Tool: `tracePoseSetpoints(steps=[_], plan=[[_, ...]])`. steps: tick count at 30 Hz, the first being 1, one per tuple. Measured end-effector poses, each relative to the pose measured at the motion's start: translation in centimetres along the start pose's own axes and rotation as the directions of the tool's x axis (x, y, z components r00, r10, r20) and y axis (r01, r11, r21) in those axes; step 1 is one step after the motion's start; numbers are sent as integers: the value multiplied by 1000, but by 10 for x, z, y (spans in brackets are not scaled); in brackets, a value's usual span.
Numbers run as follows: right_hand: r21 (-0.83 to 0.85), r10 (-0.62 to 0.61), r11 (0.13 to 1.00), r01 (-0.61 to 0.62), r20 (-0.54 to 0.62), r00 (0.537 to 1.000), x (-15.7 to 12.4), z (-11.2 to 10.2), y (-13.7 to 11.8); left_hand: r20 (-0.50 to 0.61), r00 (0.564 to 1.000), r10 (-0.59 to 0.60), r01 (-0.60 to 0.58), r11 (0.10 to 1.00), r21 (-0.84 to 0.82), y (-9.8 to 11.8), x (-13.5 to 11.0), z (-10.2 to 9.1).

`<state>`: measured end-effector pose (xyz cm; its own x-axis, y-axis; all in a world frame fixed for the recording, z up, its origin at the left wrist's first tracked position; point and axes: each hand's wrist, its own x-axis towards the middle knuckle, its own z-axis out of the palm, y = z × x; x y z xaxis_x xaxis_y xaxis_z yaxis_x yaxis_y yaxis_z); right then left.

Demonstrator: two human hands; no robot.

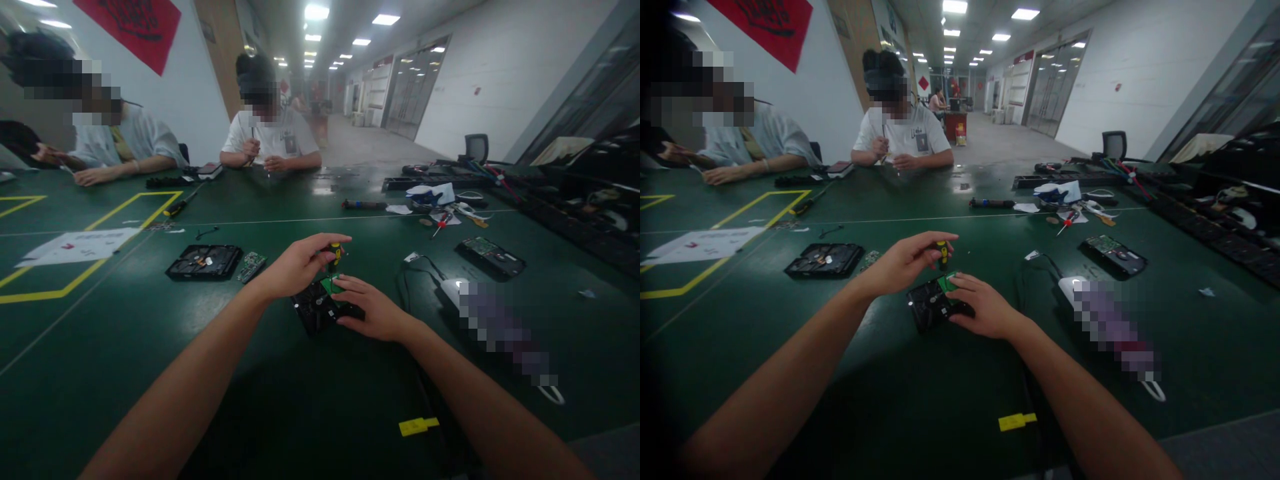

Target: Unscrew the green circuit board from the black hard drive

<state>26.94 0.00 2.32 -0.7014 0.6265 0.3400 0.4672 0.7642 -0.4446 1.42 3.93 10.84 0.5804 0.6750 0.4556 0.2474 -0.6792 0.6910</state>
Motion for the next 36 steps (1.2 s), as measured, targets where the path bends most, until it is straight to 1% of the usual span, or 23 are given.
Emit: tracePoseSetpoints(steps=[5,8,14,18,20,23,26,30,33,36], plan=[[-21,12,1000,-11,16,1000,1,-2,-2,1,1000,1,-1,1000,-10,3,1,0],[-28,27,999,-26,25,999,1,-2,-4,-10,1000,10,-10,1000,17,2,1,-1],[-21,35,999,-34,25,999,1,-2,-5,-35,995,88,-83,987,135,3,2,-2],[-23,28,999,-27,19,999,1,-1,-3,-50,989,138,-128,977,169,6,3,-3],[-24,24,999,-24,18,1000,1,0,-2,-76,986,147,-131,974,186,7,3,-4],[-13,17,1000,-17,14,1000,1,1,0,-87,988,124,-105,975,195,8,3,-5],[-3,13,1000,-13,0,1000,1,1,0,-78,993,83,-69,983,171,10,2,-5],[-14,13,1000,-13,4,1000,2,0,-2,-70,992,103,-89,981,174,11,3,-4],[-23,18,1000,-18,11,1000,2,-1,-3,-50,992,118,-107,977,184,7,2,-4],[-21,24,1000,-24,6,1000,1,-1,-3,-18,994,108,-104,985,135,2,2,-4]])
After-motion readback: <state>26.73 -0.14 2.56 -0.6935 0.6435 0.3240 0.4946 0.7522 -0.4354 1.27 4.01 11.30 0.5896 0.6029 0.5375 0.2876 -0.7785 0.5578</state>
